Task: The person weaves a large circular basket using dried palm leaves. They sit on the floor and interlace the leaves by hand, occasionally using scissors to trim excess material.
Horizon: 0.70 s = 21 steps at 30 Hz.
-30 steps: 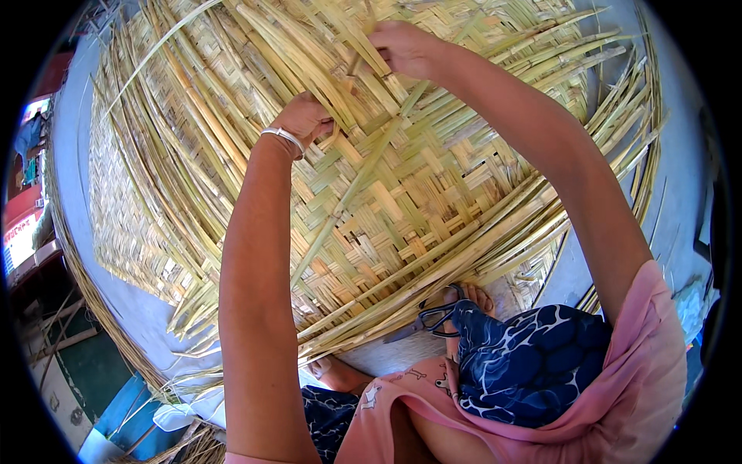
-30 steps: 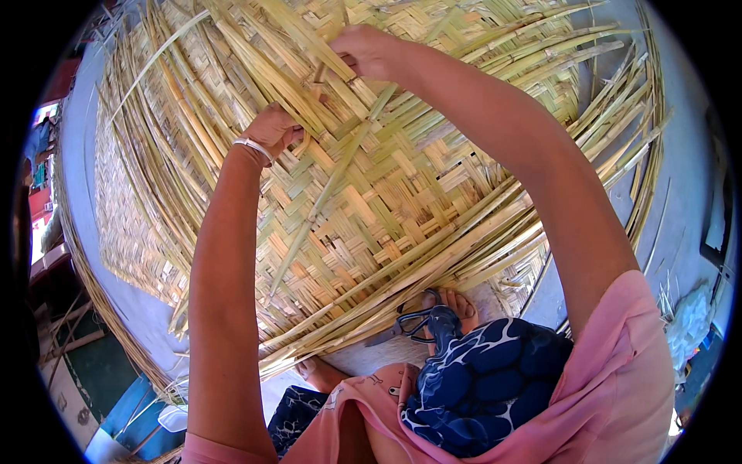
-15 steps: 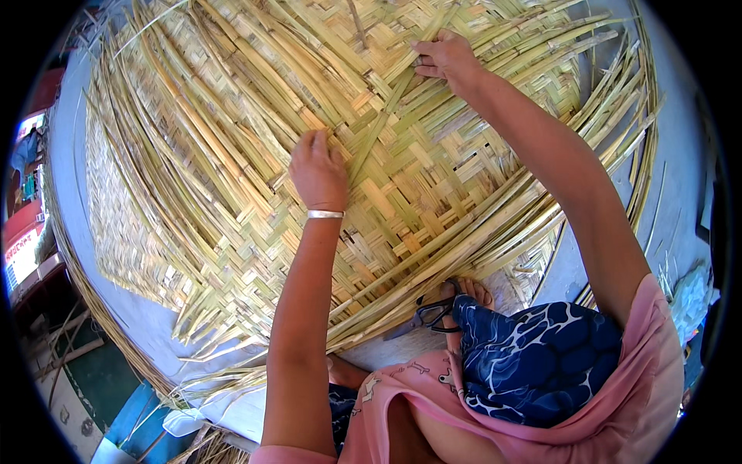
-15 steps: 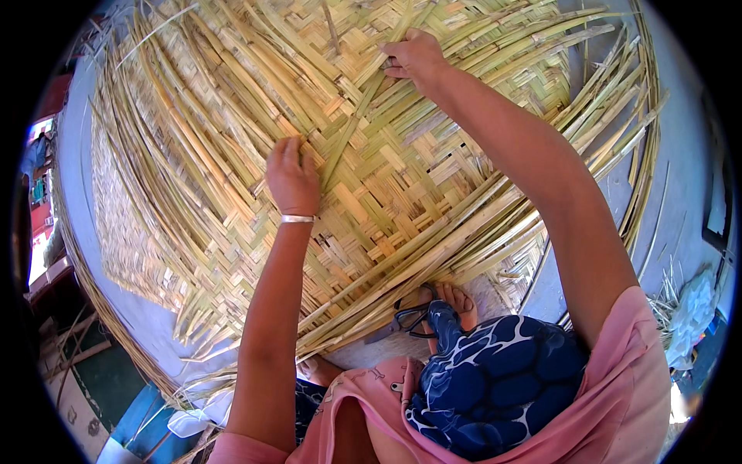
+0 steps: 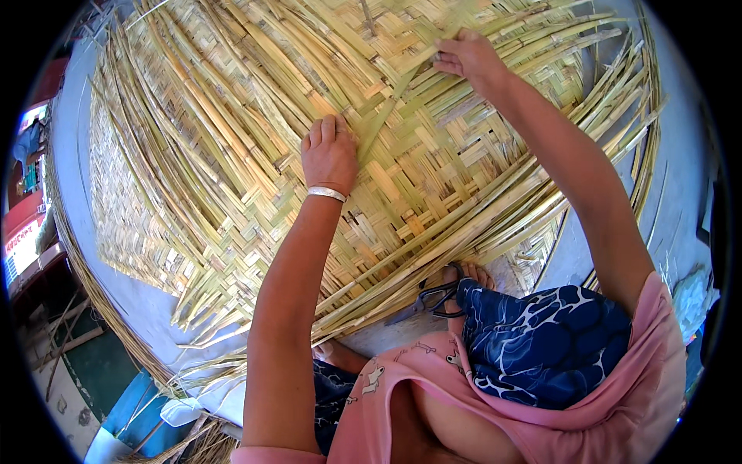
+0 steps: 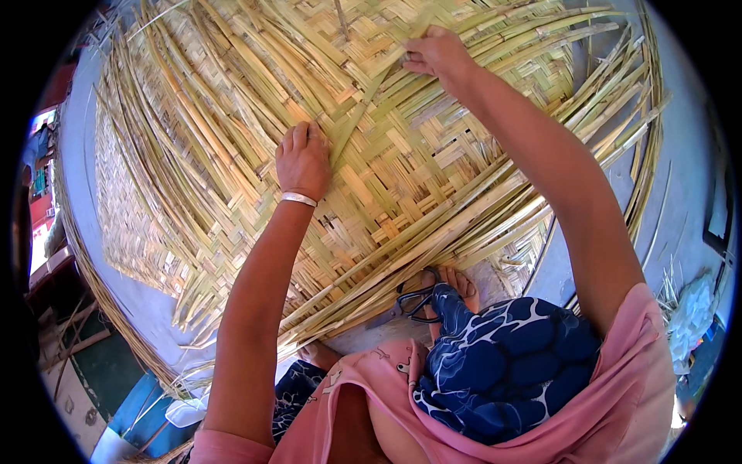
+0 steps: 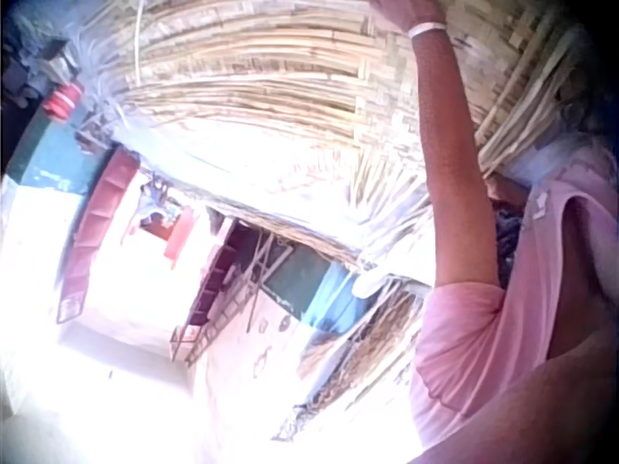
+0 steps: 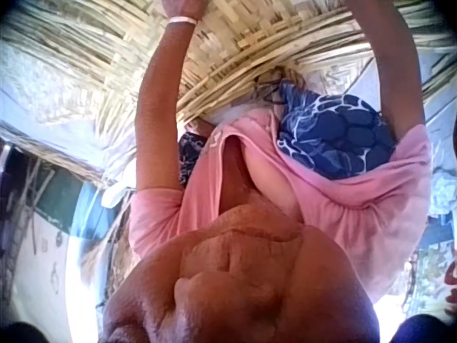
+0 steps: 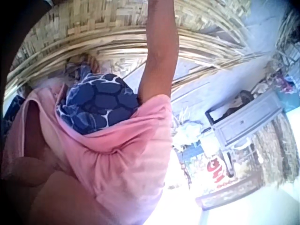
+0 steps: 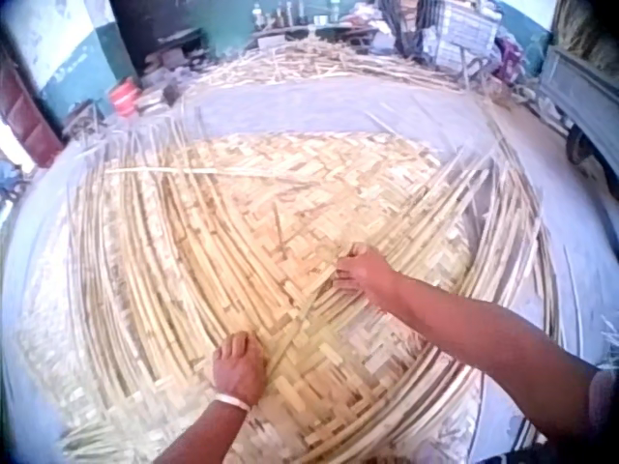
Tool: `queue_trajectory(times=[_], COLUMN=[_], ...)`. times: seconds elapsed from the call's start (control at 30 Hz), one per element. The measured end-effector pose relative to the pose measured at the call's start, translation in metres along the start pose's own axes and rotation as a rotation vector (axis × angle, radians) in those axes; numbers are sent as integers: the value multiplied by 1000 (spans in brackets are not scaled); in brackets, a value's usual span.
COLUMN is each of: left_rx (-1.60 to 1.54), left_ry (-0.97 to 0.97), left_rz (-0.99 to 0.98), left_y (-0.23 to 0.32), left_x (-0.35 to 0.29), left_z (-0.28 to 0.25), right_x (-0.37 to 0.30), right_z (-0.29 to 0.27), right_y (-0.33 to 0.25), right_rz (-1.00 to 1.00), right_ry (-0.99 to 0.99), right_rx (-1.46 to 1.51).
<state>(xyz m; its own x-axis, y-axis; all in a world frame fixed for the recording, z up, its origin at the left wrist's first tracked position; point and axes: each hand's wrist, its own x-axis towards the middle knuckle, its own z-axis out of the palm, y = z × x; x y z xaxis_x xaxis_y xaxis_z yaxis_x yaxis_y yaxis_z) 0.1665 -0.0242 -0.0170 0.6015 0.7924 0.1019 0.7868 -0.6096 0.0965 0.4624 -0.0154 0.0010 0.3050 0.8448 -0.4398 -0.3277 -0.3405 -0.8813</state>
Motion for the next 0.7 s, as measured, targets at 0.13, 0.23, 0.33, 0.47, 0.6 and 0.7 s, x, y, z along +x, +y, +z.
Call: queue_trajectory(times=[0.13,0.23,0.33,0.47,0.6,0.7], left_rx=[63,126,139,101,27,-51], left_ry=[12,15,-21,-121,-84,-17], left_rz=[74,97,73,30,-39,-64], left_y=[0,0,-2,4,4,2], left_x=[2,0,-3,1,-4,-14], left_z=[-1,0,-2,-10,-7,15], right_x=[24,14,2,20,52,16], right_z=[-30,-53,-83,-228,-438,-571], right_y=[-39,-78,-94,-129,-147,-205], right_rz=[30,100,44,-53,-200,-329], right_ry=[-164,-121,1,178,342,507], right_rx=[213,242,43,63,-377,-2114])
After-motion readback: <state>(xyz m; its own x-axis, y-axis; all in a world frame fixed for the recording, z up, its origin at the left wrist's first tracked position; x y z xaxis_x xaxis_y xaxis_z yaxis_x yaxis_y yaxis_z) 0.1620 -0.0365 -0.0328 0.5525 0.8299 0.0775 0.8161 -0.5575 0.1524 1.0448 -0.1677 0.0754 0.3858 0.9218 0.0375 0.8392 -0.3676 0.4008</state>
